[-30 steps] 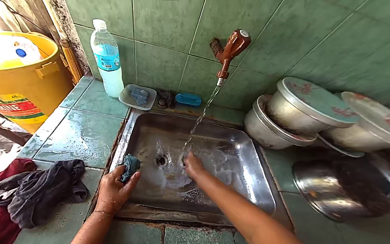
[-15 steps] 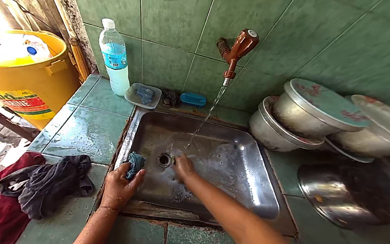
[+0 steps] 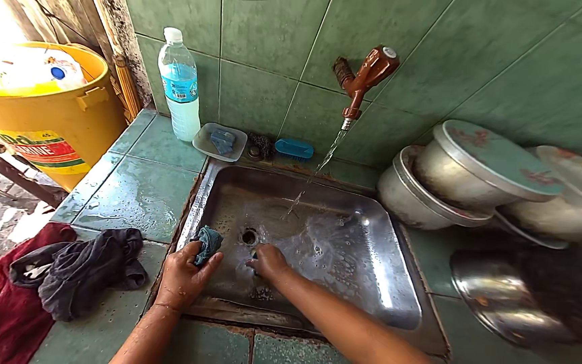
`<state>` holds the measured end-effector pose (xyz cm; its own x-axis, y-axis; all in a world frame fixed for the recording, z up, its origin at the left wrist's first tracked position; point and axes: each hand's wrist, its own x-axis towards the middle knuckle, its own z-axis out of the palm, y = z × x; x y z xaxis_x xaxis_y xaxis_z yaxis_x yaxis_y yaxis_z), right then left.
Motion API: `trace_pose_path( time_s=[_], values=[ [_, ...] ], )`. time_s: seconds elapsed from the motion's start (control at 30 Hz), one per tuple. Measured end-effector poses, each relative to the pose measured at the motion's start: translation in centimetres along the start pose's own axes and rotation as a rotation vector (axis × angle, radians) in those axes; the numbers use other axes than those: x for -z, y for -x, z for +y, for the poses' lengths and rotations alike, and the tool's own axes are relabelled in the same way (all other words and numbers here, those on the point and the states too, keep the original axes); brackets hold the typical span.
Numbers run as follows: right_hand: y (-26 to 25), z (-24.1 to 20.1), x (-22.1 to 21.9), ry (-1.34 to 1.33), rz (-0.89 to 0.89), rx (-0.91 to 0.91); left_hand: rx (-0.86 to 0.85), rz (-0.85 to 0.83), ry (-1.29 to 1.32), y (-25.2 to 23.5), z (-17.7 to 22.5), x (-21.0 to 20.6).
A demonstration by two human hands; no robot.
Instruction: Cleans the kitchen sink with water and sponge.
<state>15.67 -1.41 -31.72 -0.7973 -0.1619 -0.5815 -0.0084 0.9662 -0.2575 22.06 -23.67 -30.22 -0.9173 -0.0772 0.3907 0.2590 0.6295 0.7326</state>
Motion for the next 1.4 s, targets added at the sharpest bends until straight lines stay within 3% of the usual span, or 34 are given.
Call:
trace_pose_path(
  time_s=[0.17, 0.33, 0.5, 0.63, 0.73, 0.9, 1.03, 1.2, 1.33, 1.4],
  values=[
    [-0.1, 1.2, 1.2, 0.02, -0.009, -0.09, 0.003, 0.0, -0.008, 0.0, -0.1, 0.0],
    [0.7, 0.3, 0.2, 0.021, -0.042, -0.039, -0.01, 0.01, 0.0, 0.1, -0.1, -0.1],
    [-1.8, 2.4, 3.1, 0.028, 0.063, -0.128, -0.008, 0.013, 0.012, -0.1, -0.1, 0.0],
    [0.9, 0.2, -0.2, 0.027, -0.032, 0.021, 0.003, 0.007, 0.033, -0.1, 0.0, -0.2],
    [1.2, 1.9, -0.2, 0.029, -0.046, 0.085, 0.005, -0.002, 0.054, 0.3, -0.1, 0.0],
    [-3.9, 5.5, 4.4, 0.001, 0.187, -0.124, 0.007, 0.027, 0.111, 0.0, -0.1, -0.1],
    [-7.7, 1.0, 5.6, -0.107, 0.356, -0.118, -0.01, 0.042, 0.137, -0.1, -0.1, -0.2],
    [-7.8, -5.1, 1.5, -0.147, 0.35, 0.166, -0.01, 0.068, 0.14, -0.1, 0.0, -0.1],
    [-4.3, -2.9, -3.0, -0.06, 0.24, 0.629, -0.007, 0.096, 0.15, 0.2, 0.3, -0.1],
    [-4.2, -1.9, -2.7, -0.043, 0.198, 0.728, 0.003, 0.111, 0.162, 0.3, 0.3, -0.2]
  ],
)
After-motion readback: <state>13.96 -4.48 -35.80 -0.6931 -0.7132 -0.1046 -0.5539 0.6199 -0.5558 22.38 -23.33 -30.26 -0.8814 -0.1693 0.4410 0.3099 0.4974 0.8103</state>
